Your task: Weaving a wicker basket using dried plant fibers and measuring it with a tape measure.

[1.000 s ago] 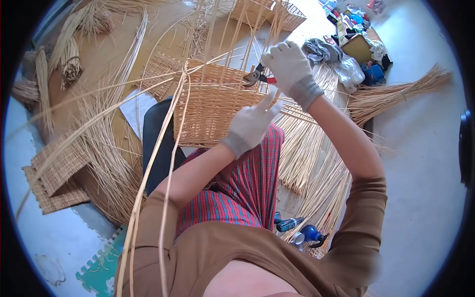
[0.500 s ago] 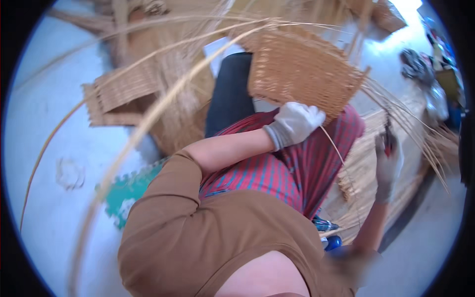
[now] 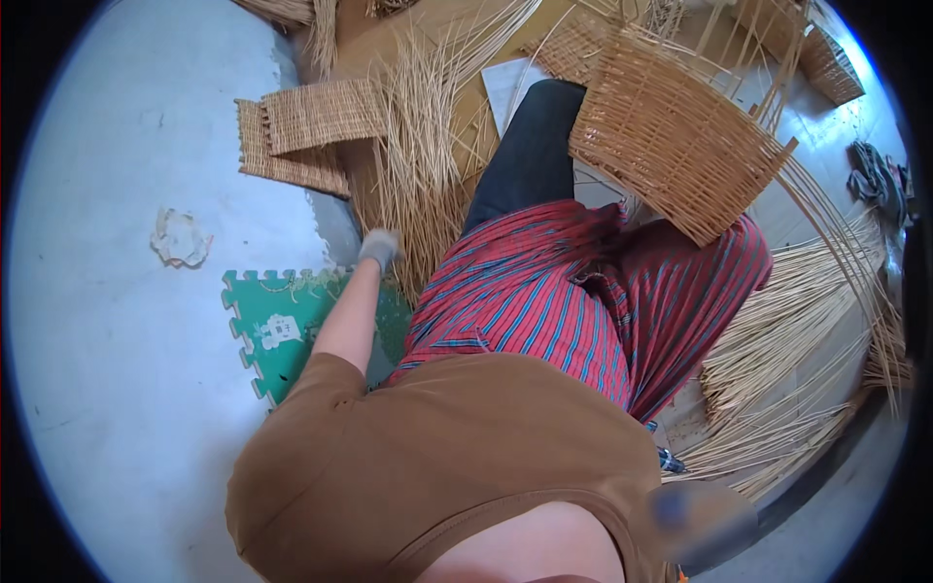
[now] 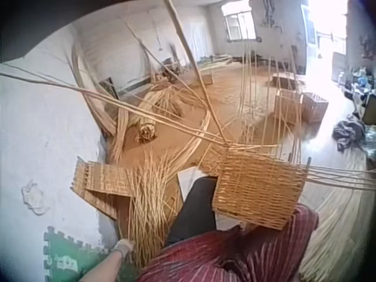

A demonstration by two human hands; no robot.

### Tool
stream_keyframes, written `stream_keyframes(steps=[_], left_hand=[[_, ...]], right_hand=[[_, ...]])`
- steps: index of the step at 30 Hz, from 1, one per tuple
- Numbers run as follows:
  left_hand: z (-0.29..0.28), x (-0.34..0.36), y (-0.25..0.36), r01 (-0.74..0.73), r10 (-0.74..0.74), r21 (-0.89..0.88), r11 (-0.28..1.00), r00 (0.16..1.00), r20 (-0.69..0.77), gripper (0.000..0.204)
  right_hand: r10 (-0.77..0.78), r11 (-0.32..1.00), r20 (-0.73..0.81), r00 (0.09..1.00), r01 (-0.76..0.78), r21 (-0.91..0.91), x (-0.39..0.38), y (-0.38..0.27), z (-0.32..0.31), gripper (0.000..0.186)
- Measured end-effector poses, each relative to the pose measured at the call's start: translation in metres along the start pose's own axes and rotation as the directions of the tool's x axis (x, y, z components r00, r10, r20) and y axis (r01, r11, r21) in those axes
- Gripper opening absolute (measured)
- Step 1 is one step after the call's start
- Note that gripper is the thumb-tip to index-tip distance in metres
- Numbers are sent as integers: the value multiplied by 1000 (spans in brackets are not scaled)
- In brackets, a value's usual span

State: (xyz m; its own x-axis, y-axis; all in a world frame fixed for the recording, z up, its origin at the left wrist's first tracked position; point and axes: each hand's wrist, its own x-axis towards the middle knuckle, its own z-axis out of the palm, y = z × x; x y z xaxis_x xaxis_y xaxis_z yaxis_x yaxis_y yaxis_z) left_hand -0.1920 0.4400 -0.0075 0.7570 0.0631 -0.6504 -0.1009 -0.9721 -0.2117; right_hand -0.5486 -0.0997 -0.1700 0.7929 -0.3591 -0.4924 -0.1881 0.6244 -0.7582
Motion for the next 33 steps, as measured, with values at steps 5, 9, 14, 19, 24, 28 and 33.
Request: stream_keyframes(steps=[5, 9, 14, 19, 24, 28, 33], left_hand=[[79, 30, -16, 140, -120, -218, 966, 988, 99, 55], [78, 41, 6, 295, -410, -693, 657, 912, 0, 75], [56, 95, 41, -430, 59, -506, 748, 802, -594, 57], [-34, 48, 144, -689, -3, -657, 307, 689, -725, 48], [-120, -42, 256, -879, 354, -204, 431, 373, -857, 45], [-162, -68, 292, -854, 535, 170, 491, 143, -833, 48], [-144, -27, 299, -794, 493, 83, 602, 288, -821, 58]], right_hand=[[-36, 976, 144, 989, 66, -210, 38, -14, 81, 43], [-67, 915, 194, 979, 138, -379, 68, -22, 126, 43], [-171, 865, -110, 979, 96, -492, 20, -18, 103, 42], [-174, 878, -555, 813, -127, -461, -78, 14, 50, 41], [-83, 866, -663, 744, -275, -418, -70, 43, 39, 40], [-2, 816, -652, 758, -376, -439, -52, 45, 40, 40], [-10, 855, -787, 617, -402, -327, -40, 58, 10, 27]])
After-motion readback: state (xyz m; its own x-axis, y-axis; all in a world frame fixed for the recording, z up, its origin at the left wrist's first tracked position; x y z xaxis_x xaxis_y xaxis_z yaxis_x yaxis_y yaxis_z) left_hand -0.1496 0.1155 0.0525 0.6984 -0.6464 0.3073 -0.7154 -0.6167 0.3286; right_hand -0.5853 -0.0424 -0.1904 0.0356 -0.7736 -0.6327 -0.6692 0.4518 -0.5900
